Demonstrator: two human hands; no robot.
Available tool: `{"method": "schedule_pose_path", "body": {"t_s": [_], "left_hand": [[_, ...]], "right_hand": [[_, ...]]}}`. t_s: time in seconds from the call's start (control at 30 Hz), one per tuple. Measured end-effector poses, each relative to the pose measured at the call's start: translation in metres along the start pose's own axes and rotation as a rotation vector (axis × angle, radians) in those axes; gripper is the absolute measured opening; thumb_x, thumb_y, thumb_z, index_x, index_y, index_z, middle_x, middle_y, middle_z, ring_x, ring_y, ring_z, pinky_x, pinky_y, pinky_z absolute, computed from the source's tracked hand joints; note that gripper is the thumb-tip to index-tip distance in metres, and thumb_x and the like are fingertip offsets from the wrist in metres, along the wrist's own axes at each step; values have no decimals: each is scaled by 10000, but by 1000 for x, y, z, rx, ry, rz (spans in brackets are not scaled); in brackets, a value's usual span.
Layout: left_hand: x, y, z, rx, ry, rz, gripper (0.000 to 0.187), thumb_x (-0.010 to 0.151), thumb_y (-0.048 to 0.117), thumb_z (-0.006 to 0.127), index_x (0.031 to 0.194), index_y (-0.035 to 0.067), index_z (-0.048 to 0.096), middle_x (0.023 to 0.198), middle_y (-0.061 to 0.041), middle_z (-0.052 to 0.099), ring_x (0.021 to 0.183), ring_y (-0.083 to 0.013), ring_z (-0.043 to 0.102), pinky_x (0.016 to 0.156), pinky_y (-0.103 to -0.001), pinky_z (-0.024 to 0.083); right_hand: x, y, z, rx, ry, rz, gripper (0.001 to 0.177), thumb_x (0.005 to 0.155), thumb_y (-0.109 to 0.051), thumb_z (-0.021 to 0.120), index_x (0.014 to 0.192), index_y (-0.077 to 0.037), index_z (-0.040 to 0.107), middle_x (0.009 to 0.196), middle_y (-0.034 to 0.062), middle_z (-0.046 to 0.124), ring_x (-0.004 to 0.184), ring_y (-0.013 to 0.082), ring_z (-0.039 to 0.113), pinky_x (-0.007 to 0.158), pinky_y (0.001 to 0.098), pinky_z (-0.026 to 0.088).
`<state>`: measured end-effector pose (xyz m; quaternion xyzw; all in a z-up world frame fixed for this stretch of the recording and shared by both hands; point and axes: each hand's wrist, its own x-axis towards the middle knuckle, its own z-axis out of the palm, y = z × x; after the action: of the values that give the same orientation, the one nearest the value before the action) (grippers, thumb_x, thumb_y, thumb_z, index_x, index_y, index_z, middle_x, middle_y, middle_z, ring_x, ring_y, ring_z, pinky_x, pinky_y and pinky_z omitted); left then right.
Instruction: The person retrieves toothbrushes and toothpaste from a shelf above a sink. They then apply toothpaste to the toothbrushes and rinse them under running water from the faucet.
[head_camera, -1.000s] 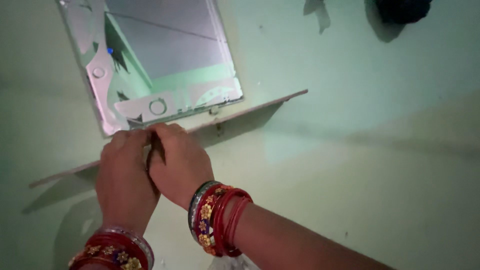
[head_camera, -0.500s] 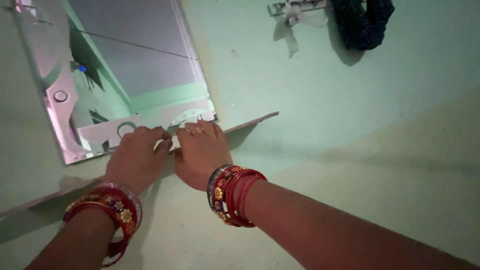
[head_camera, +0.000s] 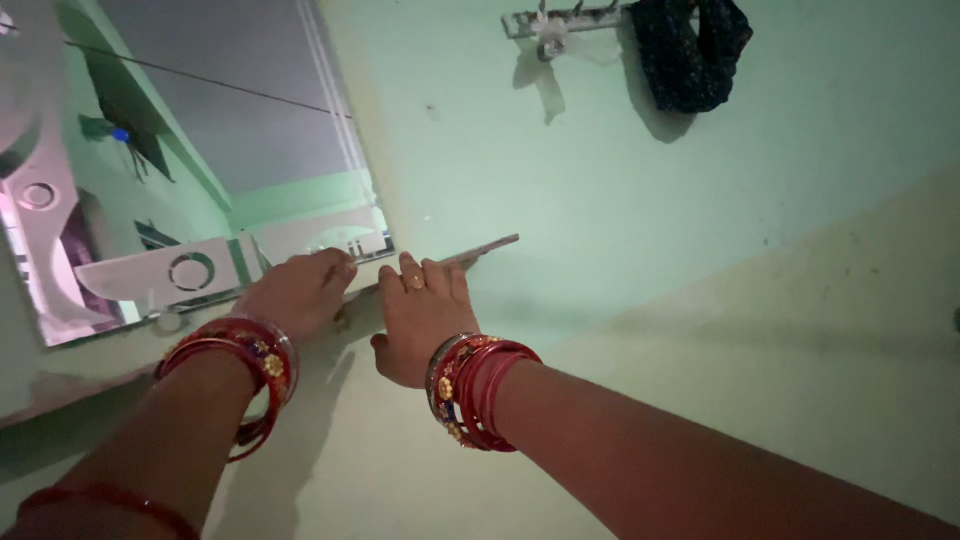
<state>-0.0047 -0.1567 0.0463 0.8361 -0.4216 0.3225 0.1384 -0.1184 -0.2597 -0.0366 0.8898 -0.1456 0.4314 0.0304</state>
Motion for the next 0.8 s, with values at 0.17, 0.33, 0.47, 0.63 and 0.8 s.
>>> {"method": "schedule_pose_path", "body": {"t_s": [0.17,0.33,0.47,0.63,0.8], "left_hand": [[17,3,16,-22,-58,-11,495,1041,455,340,1375,197,598,1342,-89,670,1238,-314,630,1103,-474,456],[30,11,26,-42,-137,-119,525,1031,476,310,1436,245,552,1388,-47,648,1225,-277,653,1097,-460,470],[33,19,28,-3,-124,-67,536,1022,467,315,1419,253,604,1372,-65,660,1175,-283,678,1069,-440,501],[24,26,18,-27,-215,-199,571,1049,515,274,1445,245,584,1255,-146,741,1101,-308,754,1028,-467,548],[6,8,8,96,-195,-156,644,1053,539,208,1358,207,669,1222,-130,751,1195,-295,675,1121,-473,462]], "right_hand": [[0,13,5,-25,24,-24,855,874,-363,696,1531,-42,253,1617,184,266,1511,325,228,1223,564,125],[3,18,8,-57,32,1,875,875,-357,703,1536,-31,230,1624,178,248,1522,337,188,1231,552,104],[0,21,12,-55,59,-5,921,844,-328,721,1547,-37,202,1628,171,232,1527,330,168,1222,549,112],[-2,19,13,-69,61,-22,926,841,-321,726,1540,-15,202,1616,206,228,1519,369,169,1218,568,107],[-5,5,18,-47,129,-71,908,827,-299,724,1528,-3,231,1598,218,251,1506,393,188,1214,570,110]]}}
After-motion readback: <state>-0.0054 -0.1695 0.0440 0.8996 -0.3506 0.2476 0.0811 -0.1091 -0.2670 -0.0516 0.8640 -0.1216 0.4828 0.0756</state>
